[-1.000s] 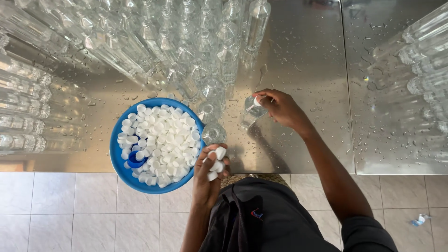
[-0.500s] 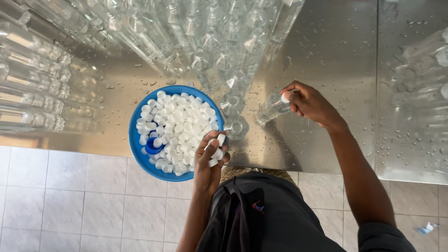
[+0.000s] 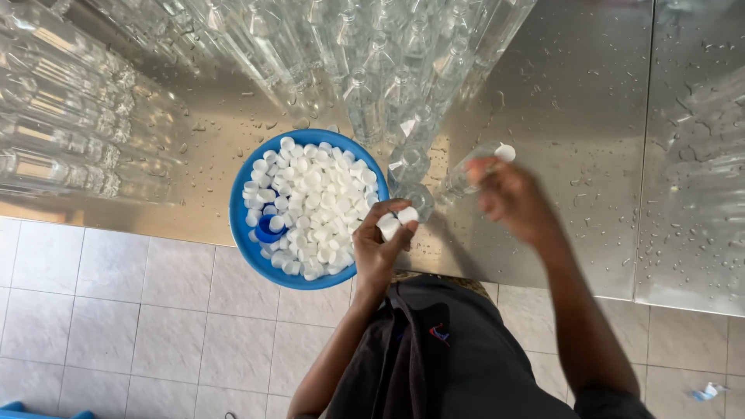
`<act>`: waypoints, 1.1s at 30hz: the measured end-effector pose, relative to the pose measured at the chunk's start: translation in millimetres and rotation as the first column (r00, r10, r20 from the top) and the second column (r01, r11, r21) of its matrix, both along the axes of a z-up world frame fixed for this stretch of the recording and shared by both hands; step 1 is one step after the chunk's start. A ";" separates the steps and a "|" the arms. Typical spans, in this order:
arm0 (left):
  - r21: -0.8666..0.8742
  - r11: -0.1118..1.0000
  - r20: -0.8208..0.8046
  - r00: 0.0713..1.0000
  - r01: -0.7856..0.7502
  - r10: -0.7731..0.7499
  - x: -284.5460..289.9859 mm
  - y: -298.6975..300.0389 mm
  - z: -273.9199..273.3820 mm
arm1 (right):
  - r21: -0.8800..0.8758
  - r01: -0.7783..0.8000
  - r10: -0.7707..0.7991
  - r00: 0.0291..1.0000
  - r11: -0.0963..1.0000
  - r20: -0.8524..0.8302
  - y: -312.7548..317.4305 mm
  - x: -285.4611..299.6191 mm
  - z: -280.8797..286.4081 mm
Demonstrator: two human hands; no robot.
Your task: Capping plastic water bottles by hand at a stainless steel workstation
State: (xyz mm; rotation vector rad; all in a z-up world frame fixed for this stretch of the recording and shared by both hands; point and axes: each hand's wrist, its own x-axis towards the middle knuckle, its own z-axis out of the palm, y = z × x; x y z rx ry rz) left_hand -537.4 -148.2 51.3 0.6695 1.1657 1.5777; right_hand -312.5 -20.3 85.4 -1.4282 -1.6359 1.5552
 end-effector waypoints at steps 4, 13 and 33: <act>0.104 0.994 -0.210 0.978 0.025 -0.003 5.1 4.9 -2.2 | -0.052 -0.241 0.232 0.963 0.969 -0.138 -40.3 -44.3 -15.9; 0.027 0.998 -0.164 0.985 0.055 -0.050 -13.7 4.7 -4.8 | -0.033 0.001 -0.005 0.990 0.999 -0.138 -32.4 -61.3 -10.9; -0.017 0.967 0.726 0.668 0.253 -0.162 -35.7 -1.9 -55.0 | -0.121 -0.335 0.354 0.907 0.935 0.227 -1.6 -75.5 -12.7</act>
